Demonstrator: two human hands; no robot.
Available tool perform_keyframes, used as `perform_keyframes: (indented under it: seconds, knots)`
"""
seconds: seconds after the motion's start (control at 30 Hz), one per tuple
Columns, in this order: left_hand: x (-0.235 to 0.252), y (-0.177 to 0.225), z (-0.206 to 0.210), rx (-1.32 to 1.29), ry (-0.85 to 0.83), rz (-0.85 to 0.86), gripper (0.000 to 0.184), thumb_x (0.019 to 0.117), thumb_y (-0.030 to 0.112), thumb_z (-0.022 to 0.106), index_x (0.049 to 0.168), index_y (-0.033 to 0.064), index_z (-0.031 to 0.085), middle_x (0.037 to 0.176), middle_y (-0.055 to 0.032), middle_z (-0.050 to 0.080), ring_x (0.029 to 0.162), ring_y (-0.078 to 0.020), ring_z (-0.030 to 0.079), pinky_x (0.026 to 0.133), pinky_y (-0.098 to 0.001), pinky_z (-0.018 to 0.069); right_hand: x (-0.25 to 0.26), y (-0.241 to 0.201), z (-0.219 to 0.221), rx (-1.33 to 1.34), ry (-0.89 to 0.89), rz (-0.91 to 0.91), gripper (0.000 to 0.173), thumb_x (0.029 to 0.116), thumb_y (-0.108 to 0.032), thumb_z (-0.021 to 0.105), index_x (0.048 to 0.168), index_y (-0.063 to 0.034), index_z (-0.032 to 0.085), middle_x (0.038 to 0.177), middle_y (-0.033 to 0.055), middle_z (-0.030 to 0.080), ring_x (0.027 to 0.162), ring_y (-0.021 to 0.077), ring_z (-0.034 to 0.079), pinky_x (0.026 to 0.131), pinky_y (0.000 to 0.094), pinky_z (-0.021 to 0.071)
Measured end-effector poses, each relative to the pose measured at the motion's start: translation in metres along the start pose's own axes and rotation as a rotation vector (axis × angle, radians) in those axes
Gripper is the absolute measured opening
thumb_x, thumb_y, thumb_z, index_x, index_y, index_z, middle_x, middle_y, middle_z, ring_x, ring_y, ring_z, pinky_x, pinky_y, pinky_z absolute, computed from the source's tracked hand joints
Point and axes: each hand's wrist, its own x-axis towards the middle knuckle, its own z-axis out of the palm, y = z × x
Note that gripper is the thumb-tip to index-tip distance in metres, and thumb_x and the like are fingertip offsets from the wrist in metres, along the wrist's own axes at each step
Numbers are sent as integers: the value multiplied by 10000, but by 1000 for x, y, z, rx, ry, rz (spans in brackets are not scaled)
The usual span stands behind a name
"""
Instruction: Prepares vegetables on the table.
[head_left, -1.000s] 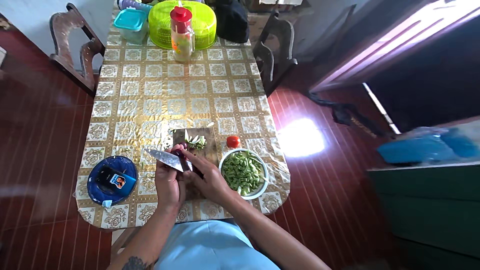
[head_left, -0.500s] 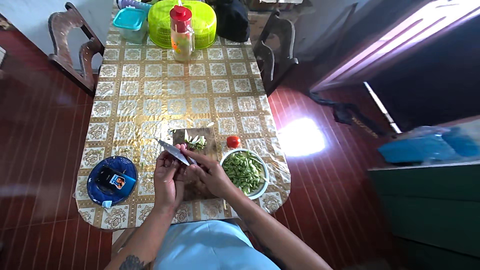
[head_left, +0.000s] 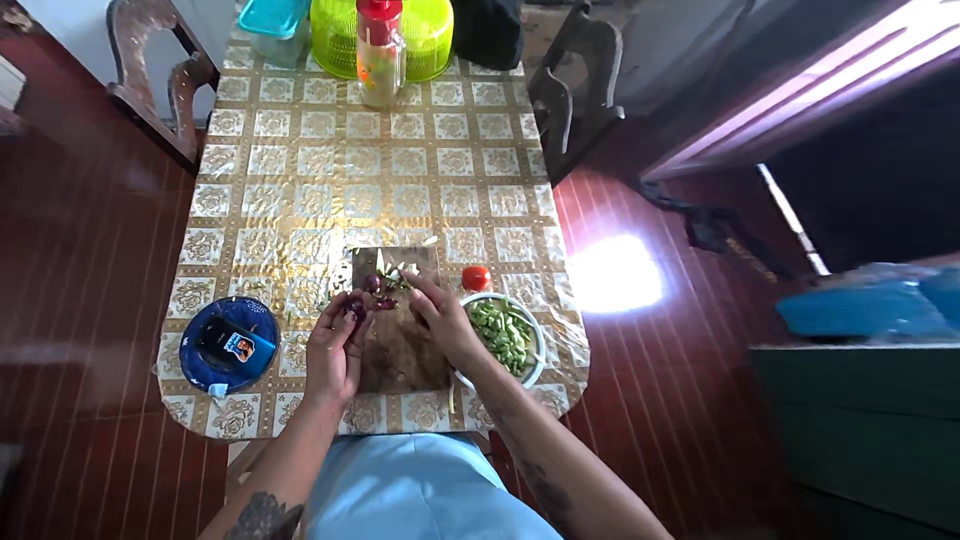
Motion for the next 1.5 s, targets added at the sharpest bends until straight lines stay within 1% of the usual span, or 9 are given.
perform_keyframes:
  seconds: [0.33, 0.63, 0.83, 1.0, 1.1, 1.2, 1.27, 1.4, 1.5]
  knots:
    - [30, -74, -49, 1004, -70, 3, 318, 961, 34, 669, 1276, -4, 650, 1214, -157, 679, 1068, -196, 684, 960, -353, 561, -10, 48, 2, -517, -99, 347, 406, 1124, -167, 330, 1510, -50, 376, 962, 140, 671, 703, 205, 698, 721, 380, 610]
    - [34, -125, -83, 1324, -152, 353, 279, 992, 39, 598, 1240, 9, 723, 1328, -277, 591, 1243, -417, 568, 1065, -529, 456, -53, 89, 14, -850, -296, 432, 690, 1086, -122, 377, 1667, -301, 50, 1023, 210, 710, 931, 403, 704, 877, 558, 542]
    - [30, -117, -92, 1213, -109, 458, 261, 946, -77, 492, 1030, -55, 738, 1194, -226, 655, 1153, -324, 623, 1000, -444, 505, -59, 94, 20, -729, -233, 410, 639, 1090, -122, 371, 1665, -248, 121, 1017, 200, 714, 888, 373, 708, 851, 529, 554]
    - [25, -97, -53, 999, -220, 36, 354, 1003, 129, 655, 1317, -30, 610, 1075, -126, 695, 855, -135, 685, 781, -317, 587, -56, 87, 20, -276, -176, 292, 565, 1110, -122, 332, 1652, -182, 182, 872, 89, 698, 510, 137, 566, 534, 330, 532]
    - [33, -82, -36, 956, -182, -32, 179, 1028, 116, 618, 1079, -26, 713, 834, -51, 714, 674, -74, 661, 679, -257, 580, -55, 80, 17, -143, -34, 175, 574, 1090, -74, 349, 1639, -102, 185, 818, 52, 698, 468, 74, 526, 477, 264, 500]
    - [54, -65, -39, 1143, -127, 263, 432, 990, 16, 624, 1419, 22, 570, 1286, -149, 676, 1070, -238, 693, 928, -424, 569, -51, 74, 3, -211, 125, 117, 606, 1081, -64, 403, 1640, -95, 170, 864, 89, 714, 504, 94, 576, 515, 277, 539]
    - [71, -57, -43, 1354, -186, 349, 804, 925, -34, 667, 1623, 95, 288, 1672, -186, 263, 1481, -369, 385, 1156, -558, 384, -46, 71, -8, -283, 75, 254, 612, 1090, -106, 449, 1641, -133, 182, 896, 109, 697, 520, 128, 597, 543, 304, 560]
    - [73, -71, -70, 1611, -520, 336, 447, 957, 195, 726, 1374, 57, 640, 1466, -210, 535, 1365, -404, 499, 1129, -569, 416, -44, 86, 4, -266, -17, 325, 486, 1074, -104, 460, 1549, -77, 361, 1087, 135, 711, 640, 171, 661, 610, 364, 586]
    - [52, -88, -64, 1326, -466, 43, 306, 1053, 83, 490, 1285, -67, 619, 1262, -204, 640, 1148, -248, 640, 993, -401, 544, -51, 101, 18, -268, 66, 209, 580, 985, -32, 596, 1534, -68, 414, 1277, 205, 665, 1064, 317, 704, 937, 510, 581]
